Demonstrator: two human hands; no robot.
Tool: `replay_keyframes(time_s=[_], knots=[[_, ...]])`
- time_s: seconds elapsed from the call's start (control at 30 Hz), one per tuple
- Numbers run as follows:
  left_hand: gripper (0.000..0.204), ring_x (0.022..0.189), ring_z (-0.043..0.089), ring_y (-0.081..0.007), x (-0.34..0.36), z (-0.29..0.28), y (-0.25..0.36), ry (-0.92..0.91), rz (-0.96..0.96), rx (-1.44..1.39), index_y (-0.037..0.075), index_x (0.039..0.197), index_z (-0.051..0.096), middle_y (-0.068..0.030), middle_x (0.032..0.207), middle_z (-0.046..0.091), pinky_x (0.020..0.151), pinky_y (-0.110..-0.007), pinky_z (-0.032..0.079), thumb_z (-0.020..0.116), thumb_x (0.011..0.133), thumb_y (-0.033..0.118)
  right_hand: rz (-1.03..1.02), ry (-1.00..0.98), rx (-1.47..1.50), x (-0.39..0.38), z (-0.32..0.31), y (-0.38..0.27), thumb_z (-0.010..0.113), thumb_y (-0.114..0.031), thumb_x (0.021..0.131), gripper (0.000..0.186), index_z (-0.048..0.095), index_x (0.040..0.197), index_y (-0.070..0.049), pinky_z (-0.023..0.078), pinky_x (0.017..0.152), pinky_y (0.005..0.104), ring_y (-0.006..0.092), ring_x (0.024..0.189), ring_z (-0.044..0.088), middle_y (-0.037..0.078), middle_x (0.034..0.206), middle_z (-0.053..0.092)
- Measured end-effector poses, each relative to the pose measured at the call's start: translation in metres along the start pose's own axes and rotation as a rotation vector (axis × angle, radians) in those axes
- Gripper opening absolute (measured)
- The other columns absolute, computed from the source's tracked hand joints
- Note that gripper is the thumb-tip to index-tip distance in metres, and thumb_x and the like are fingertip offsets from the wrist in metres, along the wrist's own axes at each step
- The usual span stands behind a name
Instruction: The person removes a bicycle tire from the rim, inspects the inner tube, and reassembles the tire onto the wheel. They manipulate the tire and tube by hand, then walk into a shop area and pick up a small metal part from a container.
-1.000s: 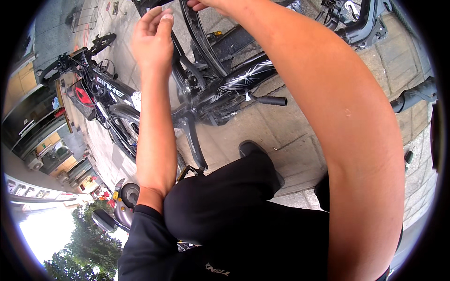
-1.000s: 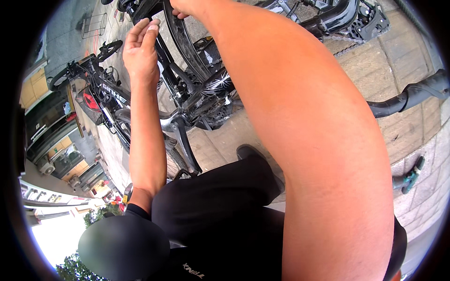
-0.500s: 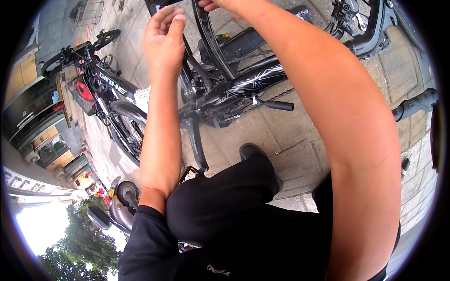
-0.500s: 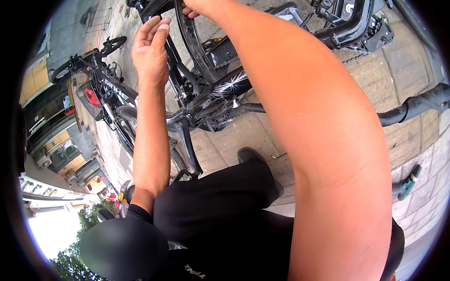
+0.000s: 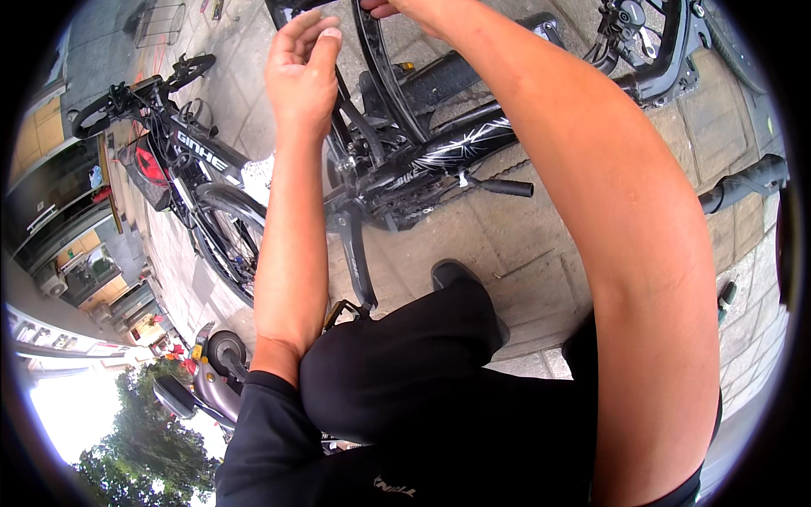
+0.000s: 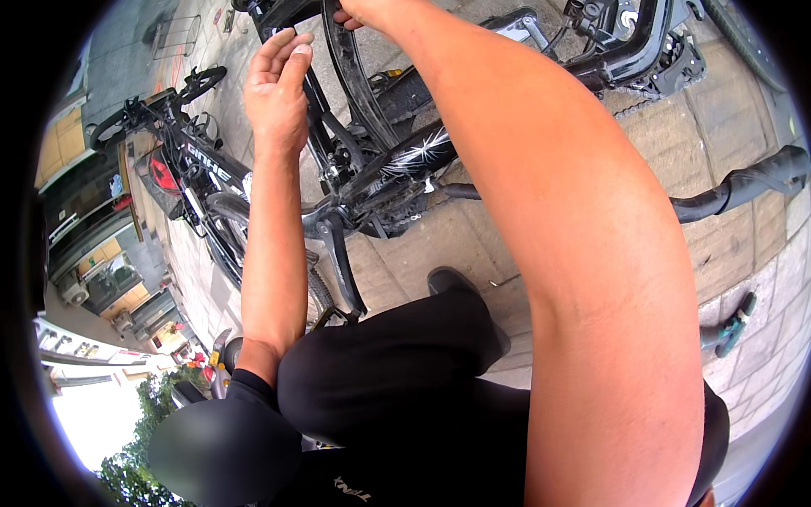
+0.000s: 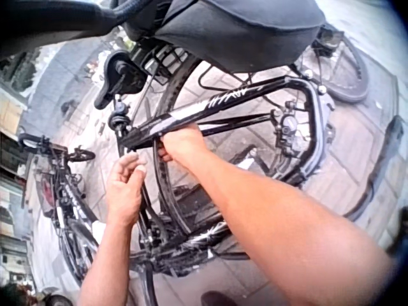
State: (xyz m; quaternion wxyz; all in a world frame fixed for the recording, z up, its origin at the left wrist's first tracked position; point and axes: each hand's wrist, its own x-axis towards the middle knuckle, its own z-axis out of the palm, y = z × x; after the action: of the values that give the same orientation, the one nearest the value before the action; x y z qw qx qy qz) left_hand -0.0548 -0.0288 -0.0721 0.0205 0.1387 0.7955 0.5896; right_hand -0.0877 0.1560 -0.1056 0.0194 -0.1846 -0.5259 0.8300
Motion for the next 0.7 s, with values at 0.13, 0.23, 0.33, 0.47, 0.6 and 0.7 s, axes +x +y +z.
replay_keyframes(time_s=[0.13, 0.23, 0.33, 0.47, 0.6, 0.7], knots=[[0.039, 0.115, 0.064, -0.0177, 0.001, 0.000, -0.001, 0.003, -0.005, -0.009, -0.005, 0.132, 0.057, -0.0155, 0.124, 0.070, 0.104, -0.031, 0.047, 0.069, 0.095, 0.004, -0.056, -0.011, 0.000, -0.002, 0.001, 0.005, 0.053, -0.006, 0.093, 0.019, 0.068, 0.091, 0.003, 0.058, 0.050, 0.0378, 0.0241, 0.057, 0.068, 0.015, 0.073, 0.070], [0.039, 0.115, 0.064, -0.0175, -0.001, 0.003, 0.002, 0.006, -0.018, -0.005, -0.005, 0.131, 0.057, -0.0154, 0.124, 0.070, 0.103, -0.031, 0.047, 0.070, 0.095, 0.004, -0.070, 0.001, -0.082, -0.007, -0.001, -0.001, 0.053, -0.006, 0.092, 0.018, 0.068, 0.092, 0.003, 0.056, 0.049, 0.0376, 0.0237, 0.055, 0.068, 0.015, 0.070, 0.069], [0.039, 0.114, 0.064, -0.0173, -0.002, 0.005, 0.006, 0.007, -0.027, -0.019, -0.005, 0.131, 0.058, -0.0152, 0.123, 0.070, 0.103, -0.031, 0.047, 0.070, 0.095, 0.003, -0.128, 0.006, -0.157, -0.014, -0.002, -0.004, 0.053, -0.006, 0.090, 0.018, 0.068, 0.091, 0.003, 0.054, 0.048, 0.0378, 0.0238, 0.053, 0.066, 0.016, 0.068, 0.068], [0.039, 0.113, 0.064, -0.0170, -0.002, 0.005, 0.004, 0.008, -0.014, -0.026, -0.005, 0.131, 0.058, -0.0149, 0.123, 0.070, 0.103, -0.031, 0.047, 0.069, 0.095, 0.003, -0.152, 0.010, -0.166, -0.009, 0.000, 0.003, 0.053, -0.008, 0.089, 0.019, 0.068, 0.088, 0.003, 0.053, 0.047, 0.0384, 0.0249, 0.051, 0.065, 0.017, 0.066, 0.068], [0.039, 0.113, 0.063, -0.0171, -0.005, -0.002, 0.007, 0.026, -0.015, -0.001, -0.004, 0.131, 0.058, -0.0148, 0.123, 0.070, 0.103, -0.031, 0.047, 0.069, 0.095, 0.003, -0.099, 0.004, -0.349, -0.012, 0.008, -0.003, 0.053, -0.012, 0.088, 0.021, 0.069, 0.088, 0.001, 0.053, 0.047, 0.0385, 0.0253, 0.050, 0.065, 0.017, 0.065, 0.067], [0.039, 0.114, 0.063, -0.0171, 0.005, 0.027, 0.000, -0.047, -0.021, -0.061, -0.004, 0.131, 0.058, -0.0145, 0.123, 0.070, 0.103, -0.031, 0.047, 0.069, 0.094, 0.003, -0.865, 0.509, -0.709, 0.064, -0.022, 0.068, 0.054, -0.017, 0.090, 0.023, 0.069, 0.086, -0.001, 0.051, 0.046, 0.0379, 0.0245, 0.048, 0.064, 0.016, 0.062, 0.065]])
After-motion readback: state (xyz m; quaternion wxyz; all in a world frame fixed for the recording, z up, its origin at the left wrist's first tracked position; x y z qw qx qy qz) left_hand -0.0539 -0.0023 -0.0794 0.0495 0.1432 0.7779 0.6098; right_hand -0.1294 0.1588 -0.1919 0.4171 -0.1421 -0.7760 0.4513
